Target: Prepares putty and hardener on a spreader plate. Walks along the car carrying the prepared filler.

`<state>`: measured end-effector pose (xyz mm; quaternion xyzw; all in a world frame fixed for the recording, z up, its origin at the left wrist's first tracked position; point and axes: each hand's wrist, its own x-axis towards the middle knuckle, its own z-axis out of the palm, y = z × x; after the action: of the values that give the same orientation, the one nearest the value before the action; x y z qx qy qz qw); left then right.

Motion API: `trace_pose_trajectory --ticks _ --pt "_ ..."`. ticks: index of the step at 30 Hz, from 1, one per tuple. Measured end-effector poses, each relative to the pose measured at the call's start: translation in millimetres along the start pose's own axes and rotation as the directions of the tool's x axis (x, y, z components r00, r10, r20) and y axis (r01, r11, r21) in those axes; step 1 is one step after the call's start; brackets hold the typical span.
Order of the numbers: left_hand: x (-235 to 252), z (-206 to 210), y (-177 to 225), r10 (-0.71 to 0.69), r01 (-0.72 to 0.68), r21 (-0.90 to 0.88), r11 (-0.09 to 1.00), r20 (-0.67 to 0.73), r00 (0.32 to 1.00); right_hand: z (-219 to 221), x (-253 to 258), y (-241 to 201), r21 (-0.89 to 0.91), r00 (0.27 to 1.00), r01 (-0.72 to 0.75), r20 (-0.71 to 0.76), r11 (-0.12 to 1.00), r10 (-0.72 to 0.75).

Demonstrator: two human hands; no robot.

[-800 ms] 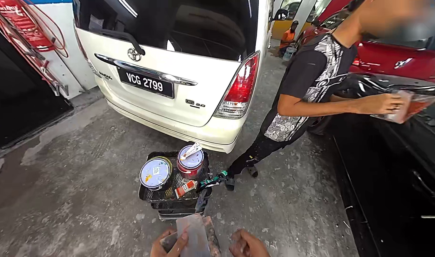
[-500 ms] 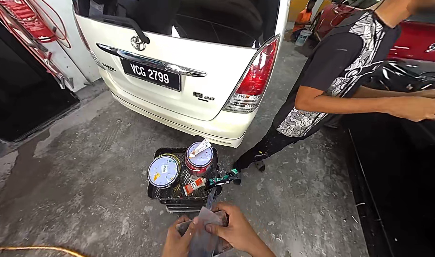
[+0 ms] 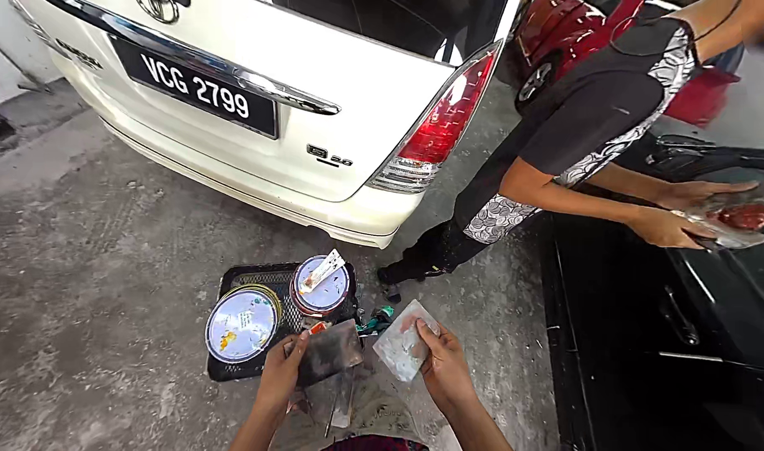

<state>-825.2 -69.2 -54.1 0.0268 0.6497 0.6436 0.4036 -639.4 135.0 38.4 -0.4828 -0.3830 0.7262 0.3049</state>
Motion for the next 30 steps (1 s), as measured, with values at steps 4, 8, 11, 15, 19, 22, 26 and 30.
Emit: trace_pose_trajectory --ticks 4,8,11,15,19,22,26,30 --pt "30 22 1 -0.101 0.096 -0.047 0.994 -0.117 0.988 7 37 1 0.014 0.998 -0.059 -0.005 0.998 0.059" --pt "45 50 -3 -0.216 0.232 0.021 0.973 -0.292 0.932 12 86 -12 -0.064 0.978 -0.193 0.067 0.979 0.197" --pt "59 71 -17 -0.167 0.26 0.186 0.947 -0.407 0.898 12 132 -28 -0.148 0.937 -0.227 0.236 0.962 0.258" --pt "75 97 -28 -0.103 0.288 0.327 0.9 -0.484 0.869 5 201 -41 -0.377 0.865 -0.077 0.435 0.923 0.25" --pt "76 120 -30 -0.189 0.38 0.306 0.873 -0.506 0.841 -41 270 -28 -0.673 0.834 0.035 0.427 0.739 0.35" --pt "82 130 -32 -0.205 0.39 0.232 0.891 -0.561 0.802 -85 287 -10 -0.847 0.782 -0.112 0.248 0.52 0.572" --pt "85 136 -26 -0.194 0.378 0.144 0.915 -0.664 0.722 -111 292 2 -0.867 0.74 -0.168 0.204 0.47 0.641" --pt "73 122 -28 -0.16 0.357 0.15 0.922 -0.691 0.705 -71 292 -12 -0.748 0.812 -0.144 0.284 0.648 0.509"
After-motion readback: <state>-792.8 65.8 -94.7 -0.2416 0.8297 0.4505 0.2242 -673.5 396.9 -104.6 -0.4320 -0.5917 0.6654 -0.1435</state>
